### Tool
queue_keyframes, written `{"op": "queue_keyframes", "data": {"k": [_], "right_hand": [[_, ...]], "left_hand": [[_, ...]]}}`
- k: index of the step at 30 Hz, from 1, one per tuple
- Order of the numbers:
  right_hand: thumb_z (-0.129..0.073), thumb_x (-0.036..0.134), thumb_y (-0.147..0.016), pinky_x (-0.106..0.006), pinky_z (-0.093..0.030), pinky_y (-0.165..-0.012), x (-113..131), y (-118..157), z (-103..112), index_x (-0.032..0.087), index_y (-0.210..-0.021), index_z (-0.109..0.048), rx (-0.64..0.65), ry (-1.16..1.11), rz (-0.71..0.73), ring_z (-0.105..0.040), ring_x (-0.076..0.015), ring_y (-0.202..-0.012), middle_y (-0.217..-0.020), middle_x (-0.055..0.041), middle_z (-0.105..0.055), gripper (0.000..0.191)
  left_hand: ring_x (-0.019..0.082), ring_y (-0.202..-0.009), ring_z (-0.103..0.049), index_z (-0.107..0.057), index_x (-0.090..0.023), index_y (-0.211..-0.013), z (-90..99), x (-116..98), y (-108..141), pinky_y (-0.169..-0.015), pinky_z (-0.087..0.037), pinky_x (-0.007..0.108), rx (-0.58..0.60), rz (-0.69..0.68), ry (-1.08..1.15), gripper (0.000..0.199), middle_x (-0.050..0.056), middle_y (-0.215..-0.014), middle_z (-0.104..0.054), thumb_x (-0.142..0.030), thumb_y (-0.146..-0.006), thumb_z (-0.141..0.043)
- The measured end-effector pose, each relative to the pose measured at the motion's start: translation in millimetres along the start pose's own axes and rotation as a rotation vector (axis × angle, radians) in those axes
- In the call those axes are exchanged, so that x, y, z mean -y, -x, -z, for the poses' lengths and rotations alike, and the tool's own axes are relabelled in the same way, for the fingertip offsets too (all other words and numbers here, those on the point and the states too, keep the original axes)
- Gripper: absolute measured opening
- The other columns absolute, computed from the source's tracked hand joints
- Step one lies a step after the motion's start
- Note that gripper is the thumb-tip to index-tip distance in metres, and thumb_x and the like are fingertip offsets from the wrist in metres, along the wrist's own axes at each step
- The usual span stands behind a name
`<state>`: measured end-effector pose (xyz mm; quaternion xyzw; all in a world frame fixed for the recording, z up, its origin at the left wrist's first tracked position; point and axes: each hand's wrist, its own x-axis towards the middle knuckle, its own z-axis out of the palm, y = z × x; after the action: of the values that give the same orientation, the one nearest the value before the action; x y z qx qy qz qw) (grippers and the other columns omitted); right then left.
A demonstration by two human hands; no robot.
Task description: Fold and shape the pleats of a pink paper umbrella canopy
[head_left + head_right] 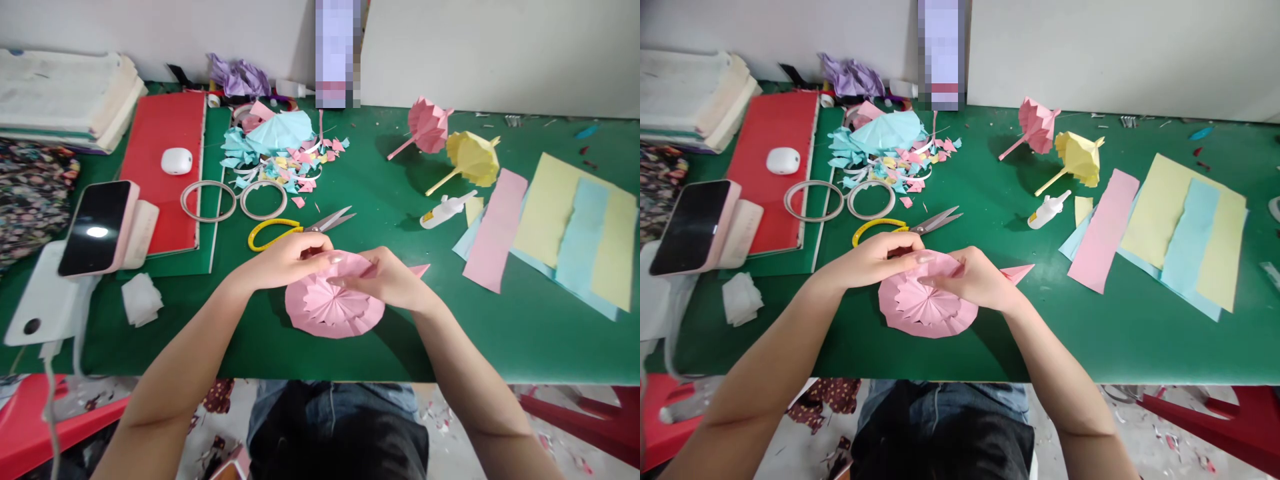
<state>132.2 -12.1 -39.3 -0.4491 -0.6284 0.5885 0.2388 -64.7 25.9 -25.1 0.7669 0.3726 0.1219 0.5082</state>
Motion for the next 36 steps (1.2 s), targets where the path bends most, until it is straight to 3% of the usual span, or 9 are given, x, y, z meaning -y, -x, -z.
{"op": "queue_keyframes", "data": {"k": [11, 16, 22, 28, 36], "right_hand": [[-0.068, 0.030, -0.072, -0.021, -0.023, -0.044, -2.2, -0.2, 0.2, 0.010, -0.065, -0.063, 0.062, -0.026, -0.035, -0.028, -0.0060, -0.052, -0.055, 0.0048, -0.037, 0.021], [-0.068, 0.030, -0.073, -0.021, -0.025, -0.045, -1.2, 0.3, 0.4, 0.010, -0.069, -0.065, 0.066, -0.025, -0.030, -0.030, -0.0063, -0.053, -0.056, 0.0043, -0.040, 0.020], [-0.068, 0.032, -0.074, -0.022, -0.020, -0.044, 0.0, 2.2, 1.6, 0.011, -0.061, -0.060, 0.048, -0.009, 0.004, -0.024, -0.0058, -0.051, -0.053, 0.0058, -0.031, 0.026], [-0.067, 0.028, -0.074, -0.021, -0.031, -0.047, 1.5, 2.0, 2.0, 0.010, -0.075, -0.069, 0.069, -0.077, 0.054, -0.037, -0.0075, -0.054, -0.059, 0.0013, -0.050, 0.018], [-0.066, 0.027, -0.074, -0.021, -0.035, -0.050, -0.5, 2.8, 3.2, 0.009, -0.073, -0.067, 0.065, -0.037, 0.028, -0.044, -0.0088, -0.056, -0.061, -0.0004, -0.055, 0.018]], "left_hand": [[0.010, -0.064, -0.046, -0.057, -0.018, -0.083, 0.1, -0.5, -0.7, -0.055, -0.034, 0.021, 0.147, 0.093, 0.190, 0.021, -0.001, -0.072, -0.051, -0.039, -0.085, -0.054], [0.010, -0.066, -0.045, -0.057, -0.017, -0.082, -0.7, -3.3, -1.4, -0.056, -0.034, 0.021, 0.137, 0.131, 0.240, 0.023, -0.002, -0.073, -0.049, -0.040, -0.084, -0.055], [0.010, -0.062, -0.041, -0.054, -0.017, -0.073, 2.3, 1.3, -0.7, -0.054, -0.032, 0.021, 0.075, 0.097, 0.134, 0.023, -0.003, -0.067, -0.044, -0.038, -0.084, -0.053], [0.009, -0.057, -0.035, -0.048, -0.017, -0.069, 1.5, 2.1, -0.3, -0.050, -0.025, 0.022, 0.164, 0.103, 0.179, 0.028, -0.004, -0.064, -0.035, -0.040, -0.086, -0.049], [0.009, -0.056, -0.030, -0.043, -0.017, -0.068, 1.1, 2.3, -1.1, -0.048, -0.020, 0.023, 0.255, 0.108, 0.179, 0.030, -0.003, -0.065, -0.031, -0.040, -0.086, -0.049]]}}
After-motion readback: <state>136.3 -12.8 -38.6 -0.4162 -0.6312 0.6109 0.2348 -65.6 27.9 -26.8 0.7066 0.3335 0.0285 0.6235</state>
